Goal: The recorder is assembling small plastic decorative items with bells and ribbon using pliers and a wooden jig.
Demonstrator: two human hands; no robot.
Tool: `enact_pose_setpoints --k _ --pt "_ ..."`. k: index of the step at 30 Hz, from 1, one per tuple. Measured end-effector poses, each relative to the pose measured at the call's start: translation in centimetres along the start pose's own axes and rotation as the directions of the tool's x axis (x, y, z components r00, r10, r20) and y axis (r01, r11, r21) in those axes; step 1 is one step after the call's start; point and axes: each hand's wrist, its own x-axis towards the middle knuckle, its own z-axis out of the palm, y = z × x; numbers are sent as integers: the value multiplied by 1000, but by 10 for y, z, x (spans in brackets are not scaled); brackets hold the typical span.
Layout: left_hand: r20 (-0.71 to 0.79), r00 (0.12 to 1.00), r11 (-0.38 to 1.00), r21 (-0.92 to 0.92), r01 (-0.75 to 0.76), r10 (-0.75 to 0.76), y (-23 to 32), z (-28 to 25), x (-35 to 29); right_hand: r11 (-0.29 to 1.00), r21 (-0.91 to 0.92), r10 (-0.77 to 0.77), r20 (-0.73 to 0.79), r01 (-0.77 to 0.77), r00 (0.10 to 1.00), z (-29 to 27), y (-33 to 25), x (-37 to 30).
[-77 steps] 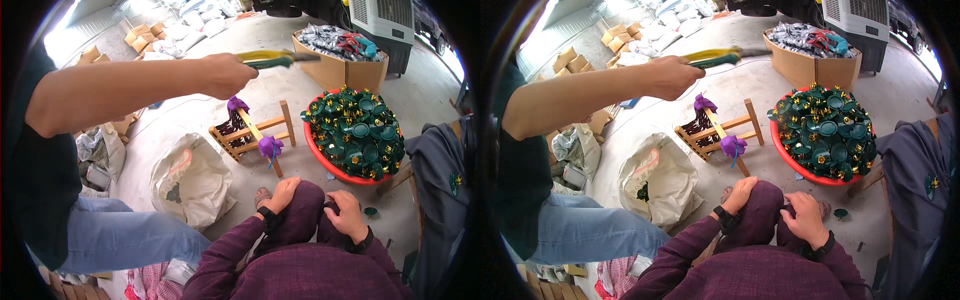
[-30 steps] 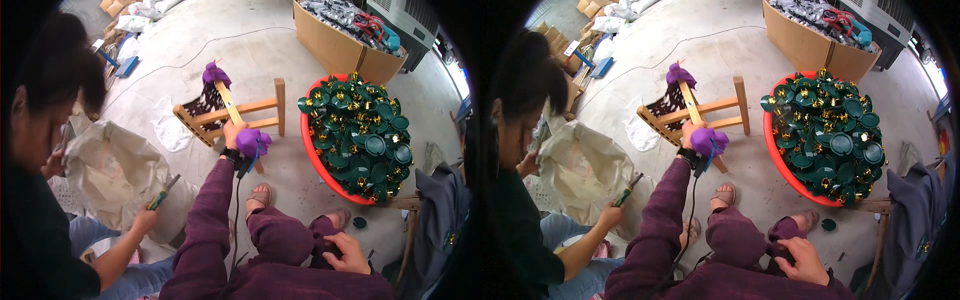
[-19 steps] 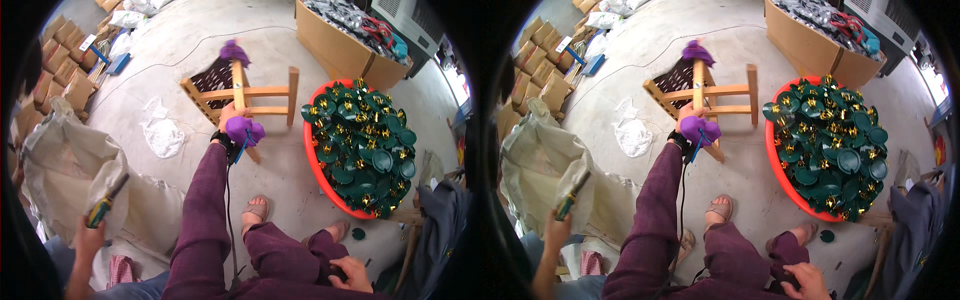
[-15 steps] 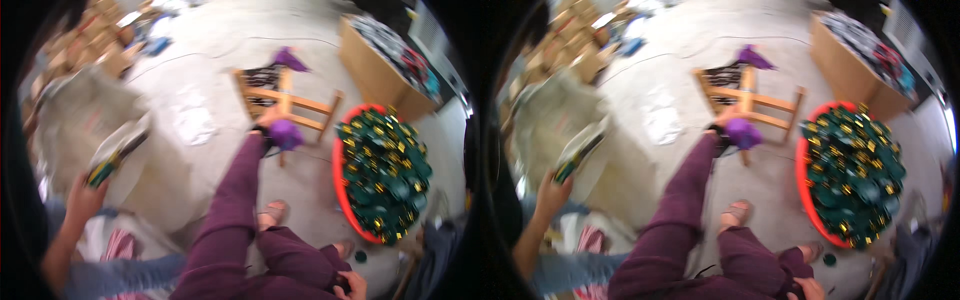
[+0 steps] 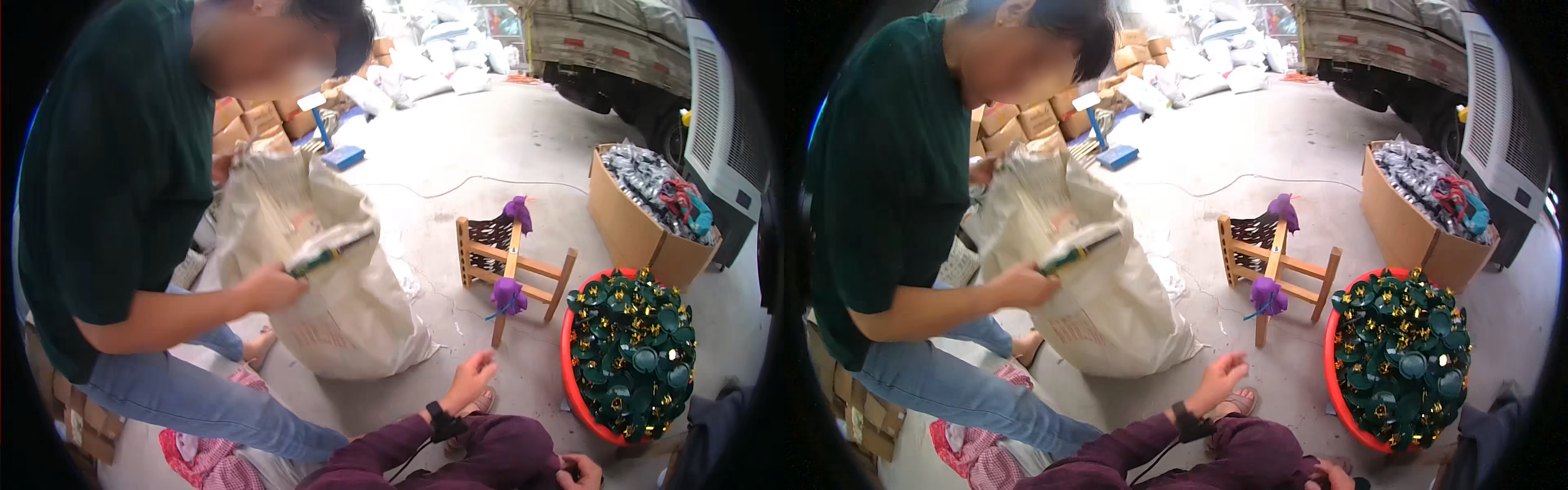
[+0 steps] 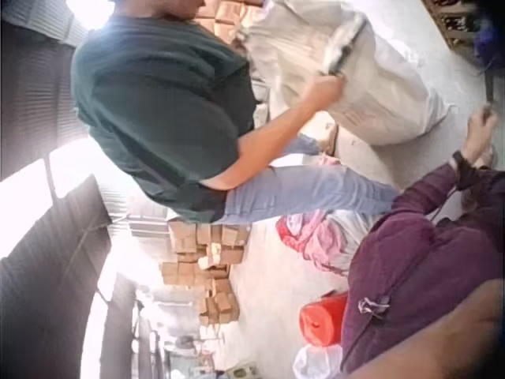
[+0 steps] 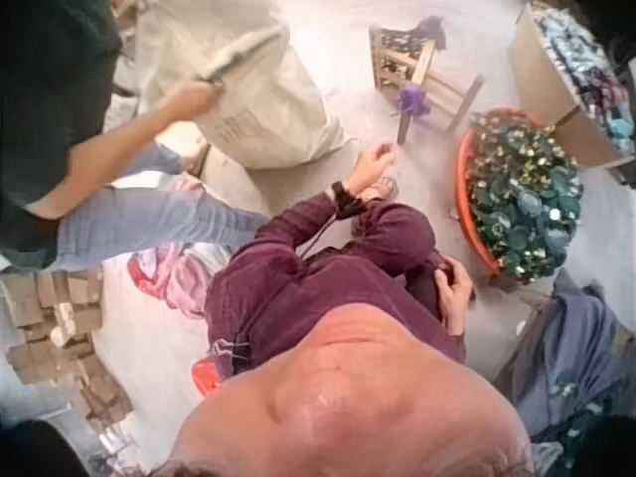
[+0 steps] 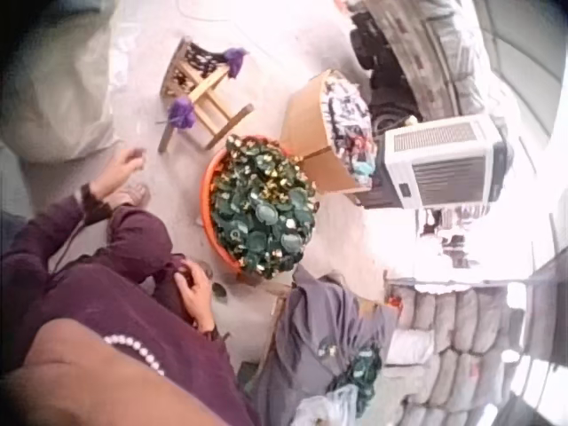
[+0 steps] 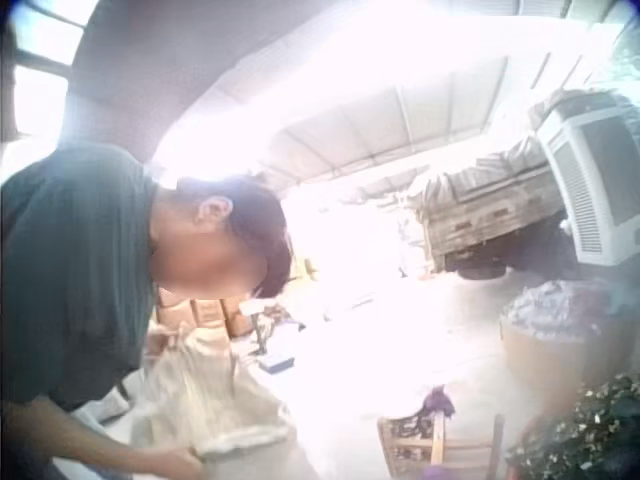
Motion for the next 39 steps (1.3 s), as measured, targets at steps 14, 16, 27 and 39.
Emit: enact_pose_setpoints --k 14,16,27,39 --pt "437 864 905 210 -369 251 89 48 -83 817 544 137 141 -192 980 11 74 -3" --pt "457 843 906 157 -393 286 88 61 -82 813 547 191 70 -198 979 6 81 -18" --pt "580 745 858 145 -492 329 74 136 -94 870 476 197 -101 -127 975 -32 14 -113" --pt "695 653 792 199 -577 301 61 185 -101 972 -23 228 -175 -236 958 -40 -3 -91"
